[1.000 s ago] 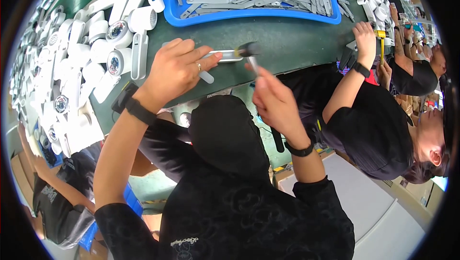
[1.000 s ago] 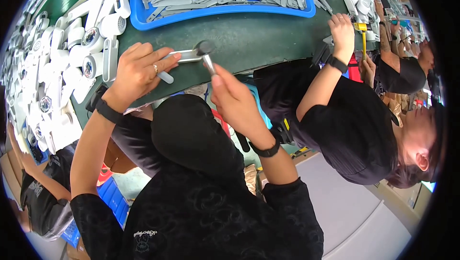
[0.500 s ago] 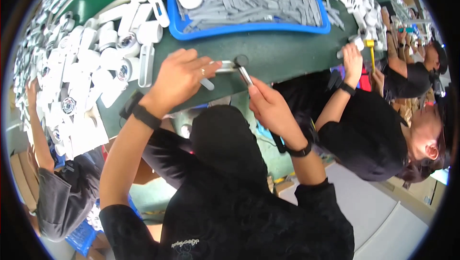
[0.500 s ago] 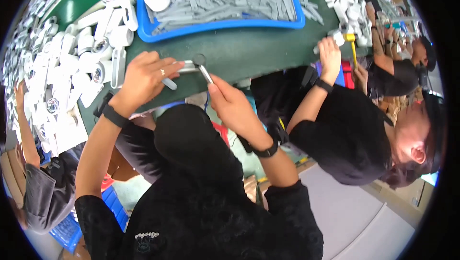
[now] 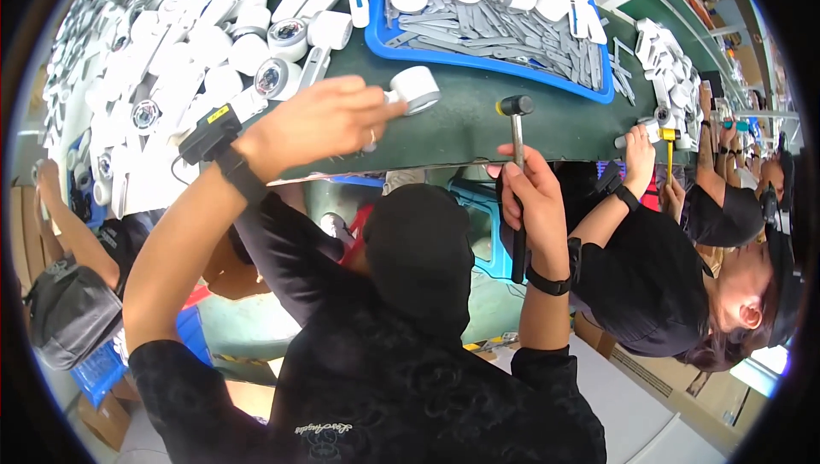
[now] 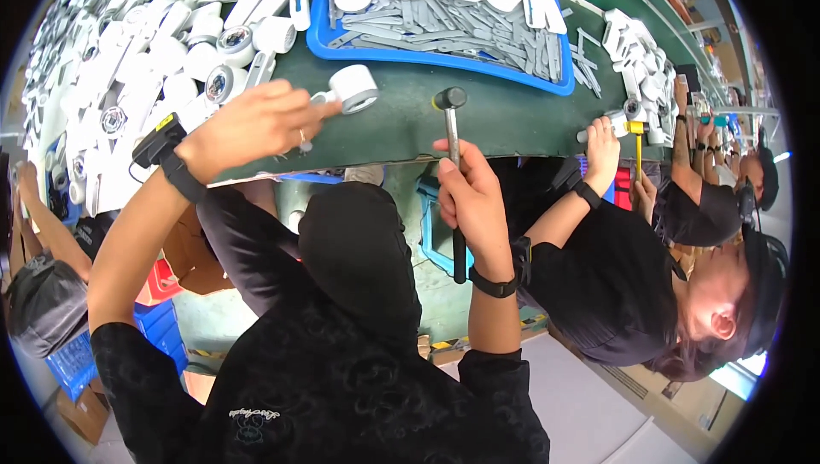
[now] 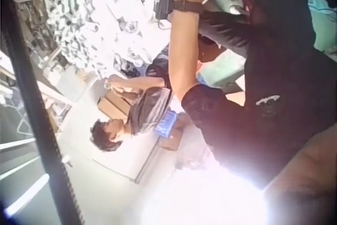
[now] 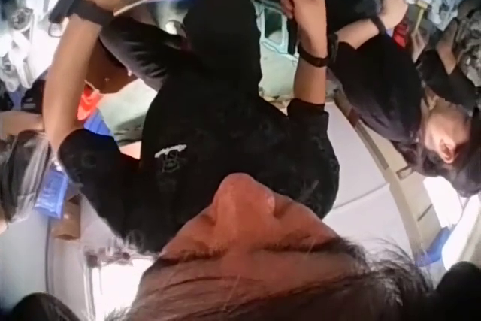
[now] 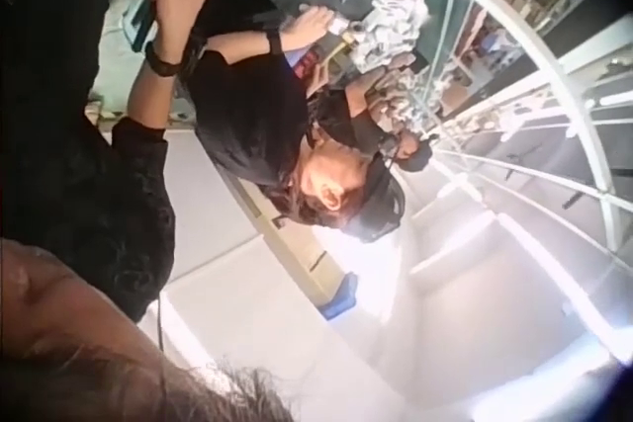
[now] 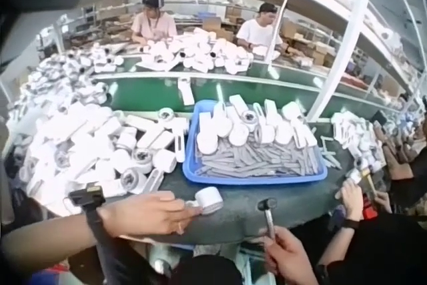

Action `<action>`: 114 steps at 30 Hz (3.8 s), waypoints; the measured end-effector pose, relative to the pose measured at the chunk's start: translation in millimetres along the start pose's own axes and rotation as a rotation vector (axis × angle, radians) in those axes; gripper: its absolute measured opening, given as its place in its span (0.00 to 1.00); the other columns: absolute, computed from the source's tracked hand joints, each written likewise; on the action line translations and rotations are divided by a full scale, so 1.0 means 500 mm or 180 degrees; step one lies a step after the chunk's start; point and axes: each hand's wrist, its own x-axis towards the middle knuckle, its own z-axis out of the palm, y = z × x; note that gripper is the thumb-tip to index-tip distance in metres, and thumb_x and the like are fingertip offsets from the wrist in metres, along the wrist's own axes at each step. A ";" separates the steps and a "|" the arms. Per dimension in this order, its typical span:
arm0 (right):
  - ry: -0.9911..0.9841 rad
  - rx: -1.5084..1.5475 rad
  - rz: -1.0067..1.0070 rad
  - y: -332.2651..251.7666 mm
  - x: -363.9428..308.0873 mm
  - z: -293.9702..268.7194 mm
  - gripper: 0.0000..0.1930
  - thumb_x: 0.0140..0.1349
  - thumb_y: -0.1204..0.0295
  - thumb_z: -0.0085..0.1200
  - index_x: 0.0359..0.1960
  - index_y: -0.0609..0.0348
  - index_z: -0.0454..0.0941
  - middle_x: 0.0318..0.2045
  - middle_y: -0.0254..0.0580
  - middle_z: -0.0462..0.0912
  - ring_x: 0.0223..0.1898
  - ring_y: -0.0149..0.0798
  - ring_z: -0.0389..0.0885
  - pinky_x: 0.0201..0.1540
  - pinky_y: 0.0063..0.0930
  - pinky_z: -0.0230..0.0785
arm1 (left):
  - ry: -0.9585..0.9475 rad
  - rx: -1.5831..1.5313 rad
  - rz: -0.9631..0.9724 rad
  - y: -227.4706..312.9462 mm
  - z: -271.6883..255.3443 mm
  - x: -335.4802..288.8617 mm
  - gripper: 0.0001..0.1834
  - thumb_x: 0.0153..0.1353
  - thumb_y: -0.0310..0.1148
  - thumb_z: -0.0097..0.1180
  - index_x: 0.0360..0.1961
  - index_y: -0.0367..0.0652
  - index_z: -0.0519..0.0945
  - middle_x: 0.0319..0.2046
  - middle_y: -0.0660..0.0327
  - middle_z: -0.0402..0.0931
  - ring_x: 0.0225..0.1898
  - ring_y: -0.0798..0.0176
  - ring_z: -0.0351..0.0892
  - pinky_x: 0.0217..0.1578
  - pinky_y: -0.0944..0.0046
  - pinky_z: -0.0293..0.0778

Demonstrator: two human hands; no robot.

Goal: The person assembles handheld fans by fitting a grey plastic strip into a white housing and tapping it into place with a hammer. They repeat this process multiple times, picking up components from the workbench and setting the assembled units aside.

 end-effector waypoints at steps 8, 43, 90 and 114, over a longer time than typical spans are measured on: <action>-0.0678 -0.0256 -0.0284 0.010 -0.002 0.057 0.26 0.81 0.65 0.43 0.77 0.55 0.59 0.26 0.32 0.71 0.18 0.26 0.72 0.22 0.23 0.72 | 0.1808 -0.1295 -0.2978 0.152 0.090 -0.074 0.29 0.47 0.24 0.72 0.55 0.51 0.87 0.53 0.57 0.85 0.31 0.56 0.74 0.38 0.60 0.77; -0.0602 -0.2194 -0.1023 -0.088 0.023 0.206 0.26 0.78 0.72 0.45 0.76 0.59 0.61 0.33 0.52 0.82 0.30 0.45 0.81 0.42 0.30 0.74 | 0.2130 -0.1383 -0.3614 0.154 0.186 -0.045 0.23 0.49 0.31 0.78 0.48 0.46 0.87 0.30 0.64 0.83 0.27 0.59 0.74 0.30 0.60 0.74; 0.0660 -0.2159 -0.1167 0.043 0.093 0.098 0.15 0.62 0.74 0.66 0.37 0.61 0.68 0.37 0.45 0.86 0.33 0.44 0.83 0.41 0.37 0.75 | 0.1909 -0.5217 -0.4463 0.188 0.057 0.007 0.21 0.71 0.46 0.61 0.47 0.35 0.86 0.29 0.64 0.88 0.30 0.75 0.75 0.34 0.70 0.70; 0.0420 0.0037 -0.0933 0.066 0.218 -0.040 0.12 0.78 0.66 0.50 0.49 0.63 0.78 0.25 0.40 0.83 0.10 0.24 0.67 0.11 0.19 0.55 | 0.2214 -0.4746 -0.3333 -0.080 0.031 0.103 0.22 0.78 0.28 0.46 0.70 0.40 0.71 0.62 0.54 0.77 0.57 0.63 0.80 0.59 0.64 0.73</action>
